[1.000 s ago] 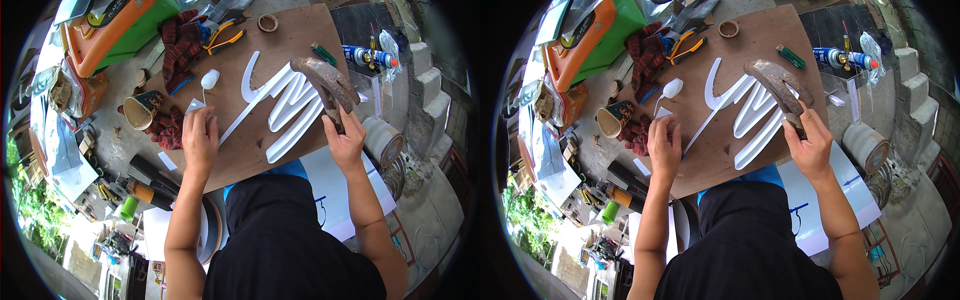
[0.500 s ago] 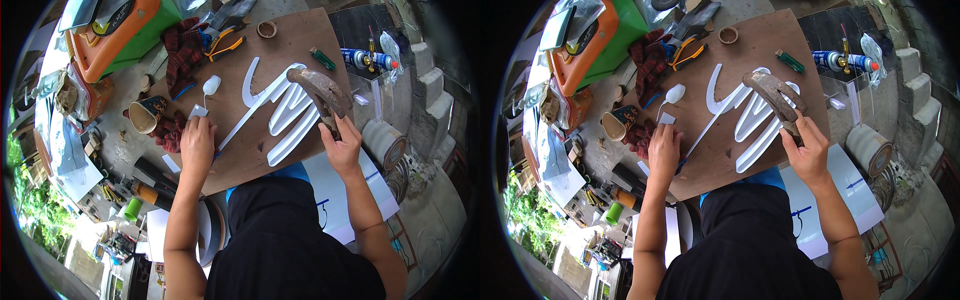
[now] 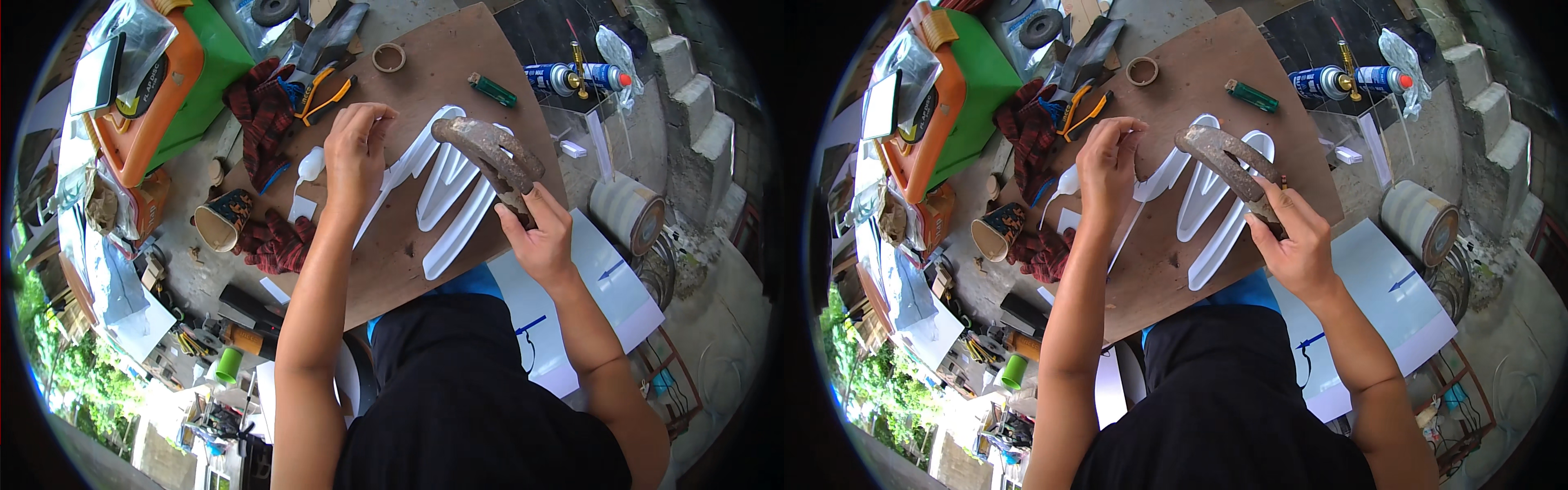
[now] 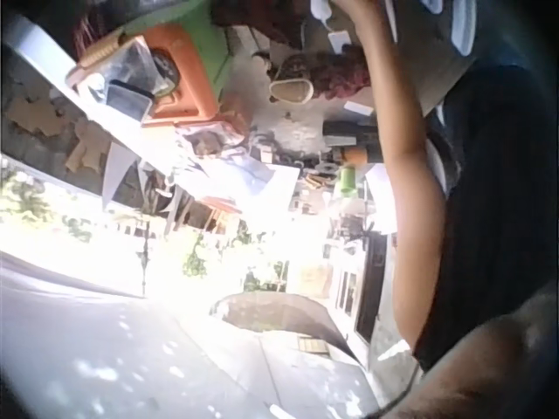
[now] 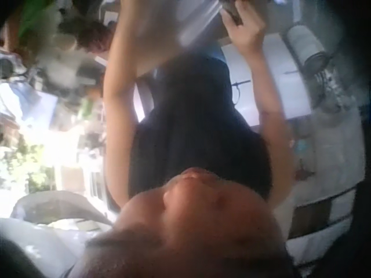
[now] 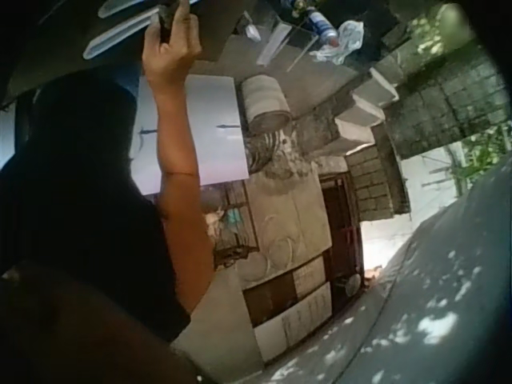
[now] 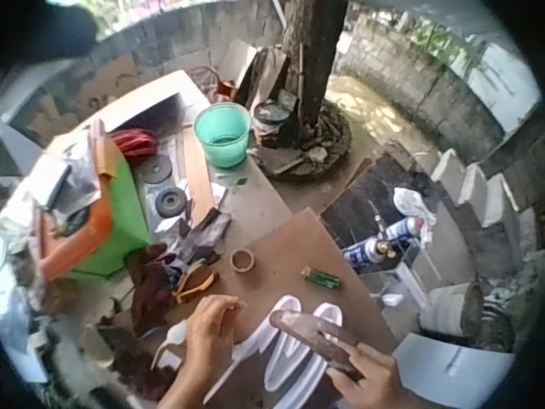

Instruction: Assembling a channel letter sign by hammering the trim components into the backplate and adjusting the fit.

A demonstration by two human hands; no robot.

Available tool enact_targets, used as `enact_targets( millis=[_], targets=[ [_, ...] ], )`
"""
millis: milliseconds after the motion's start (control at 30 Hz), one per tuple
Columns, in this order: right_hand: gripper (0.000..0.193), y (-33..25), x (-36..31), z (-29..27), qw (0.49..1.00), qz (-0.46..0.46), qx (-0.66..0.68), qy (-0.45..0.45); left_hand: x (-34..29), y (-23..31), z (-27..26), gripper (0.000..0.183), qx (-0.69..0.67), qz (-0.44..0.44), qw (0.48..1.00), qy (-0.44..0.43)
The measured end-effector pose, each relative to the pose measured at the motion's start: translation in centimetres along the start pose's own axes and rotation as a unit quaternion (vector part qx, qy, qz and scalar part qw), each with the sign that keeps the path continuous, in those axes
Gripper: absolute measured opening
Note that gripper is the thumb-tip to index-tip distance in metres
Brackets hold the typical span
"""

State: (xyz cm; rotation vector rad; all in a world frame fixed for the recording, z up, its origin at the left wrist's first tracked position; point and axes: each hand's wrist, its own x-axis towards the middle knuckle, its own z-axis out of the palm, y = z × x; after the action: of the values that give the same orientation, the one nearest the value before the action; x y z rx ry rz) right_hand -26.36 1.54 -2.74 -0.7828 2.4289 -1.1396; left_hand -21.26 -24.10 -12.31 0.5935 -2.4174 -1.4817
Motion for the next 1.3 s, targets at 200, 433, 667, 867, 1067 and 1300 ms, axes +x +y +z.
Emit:
enact_targets(
  millis=[200, 433, 667, 867, 1067, 1300],
  targets=[
    [0.047, 0.9, 0.5, 0.3, 1.0, 0.013, 0.015, -0.002, 0.6, -1.6, 0.0, 0.006, 0.003, -0.005, 0.999, -0.042],
    [0.049, 1.4, 1.2, 0.9, 1.0, -0.01, 0.025, 0.005, 0.3, -2.1, -0.1, 0.006, 0.054, 0.017, 0.997, -0.05],
    [0.049, 1.0, 2.2, 1.7, 0.999, -0.024, 0.027, -0.012, -0.2, -2.6, 0.0, 0.006, 0.087, 0.032, 0.996, -0.018],
    [0.05, 0.8, 3.5, 3.2, 0.997, -0.067, -0.016, -0.028, -0.4, -2.8, 0.3, 0.009, 0.078, 0.038, 0.996, 0.004],
    [0.051, 0.3, 3.9, 4.2, 0.994, -0.08, -0.049, -0.049, -0.5, -3.2, 0.3, 0.013, 0.061, 0.045, 0.997, 0.016],
    [0.053, 0.4, 3.9, 4.7, 0.993, -0.085, -0.074, -0.042, -0.4, -3.5, 0.3, 0.019, 0.061, 0.059, 0.996, 0.02]
  ],
)
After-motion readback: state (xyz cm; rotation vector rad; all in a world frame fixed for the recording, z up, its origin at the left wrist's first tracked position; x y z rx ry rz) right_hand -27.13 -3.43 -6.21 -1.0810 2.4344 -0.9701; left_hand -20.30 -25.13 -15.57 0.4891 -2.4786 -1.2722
